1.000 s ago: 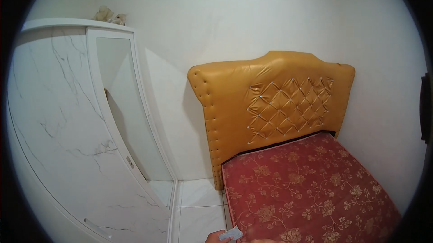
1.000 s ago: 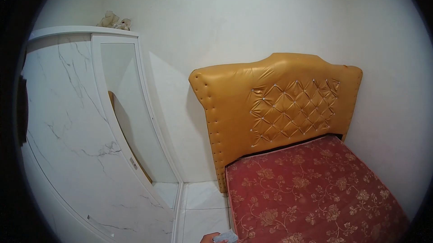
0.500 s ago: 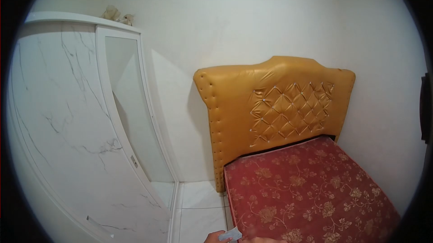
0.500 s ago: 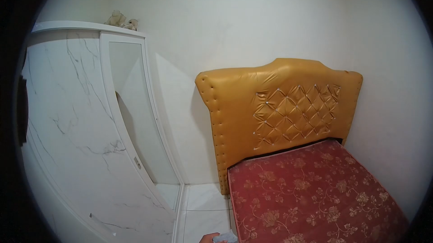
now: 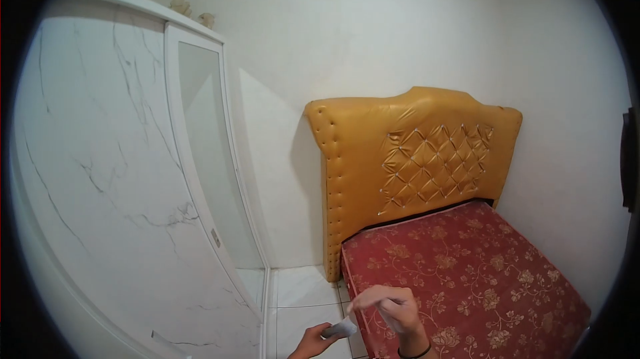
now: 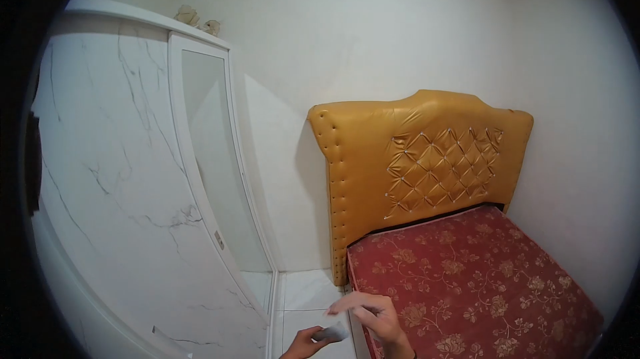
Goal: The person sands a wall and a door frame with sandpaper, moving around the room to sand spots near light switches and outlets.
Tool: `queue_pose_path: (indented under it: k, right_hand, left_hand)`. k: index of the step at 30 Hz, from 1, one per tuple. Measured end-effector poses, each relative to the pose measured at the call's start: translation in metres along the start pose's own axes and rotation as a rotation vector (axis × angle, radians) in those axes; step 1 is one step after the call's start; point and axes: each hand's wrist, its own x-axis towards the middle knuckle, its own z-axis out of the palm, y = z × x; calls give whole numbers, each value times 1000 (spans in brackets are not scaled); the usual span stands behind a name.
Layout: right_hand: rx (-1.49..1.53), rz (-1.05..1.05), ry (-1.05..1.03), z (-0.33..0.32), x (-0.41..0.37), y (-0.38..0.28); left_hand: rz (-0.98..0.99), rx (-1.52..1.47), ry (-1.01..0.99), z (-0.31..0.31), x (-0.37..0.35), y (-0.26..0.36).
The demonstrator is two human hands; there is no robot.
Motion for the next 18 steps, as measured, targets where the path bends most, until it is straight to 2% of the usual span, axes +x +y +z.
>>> queue_pose_path:
  k: [1, 2, 4, 5, 7, 9, 12, 15, 18]
  right_hand:
    - [-229, 99, 147, -1, -2, 16]
    - [-375, 147, 207, -1, -7, 38]
    - [-660, 240, 331, 3, -23, 82]
    - [-701, 379, 366, 11, -34, 95]
    - [-710, 487, 427, 9, -78, 139]
    - [-723, 602, 448, 13, -107, 154]
    - [-501, 944, 499, 14, -146, 160]
    - [-440, 844, 588, 35, -165, 174]
    - [-524, 801, 346, 19, -182, 189]
  left_hand:
    - [-48, -57, -16, -22, 4, 32]
    - [-103, -115, -33, -38, 2, 48]
    - [-169, -36, 8, -47, -14, 20]
    - [-186, -16, 25, -50, -22, 11]
    - [-193, -22, 41, -53, -35, 6]
    - [-180, -75, 48, -57, -45, 15]
    - [-152, -114, -21, -53, -57, 1]
    - [-163, -272, -59, -62, -61, 18]
    - [-195, -276, -76, -74, -63, 29]
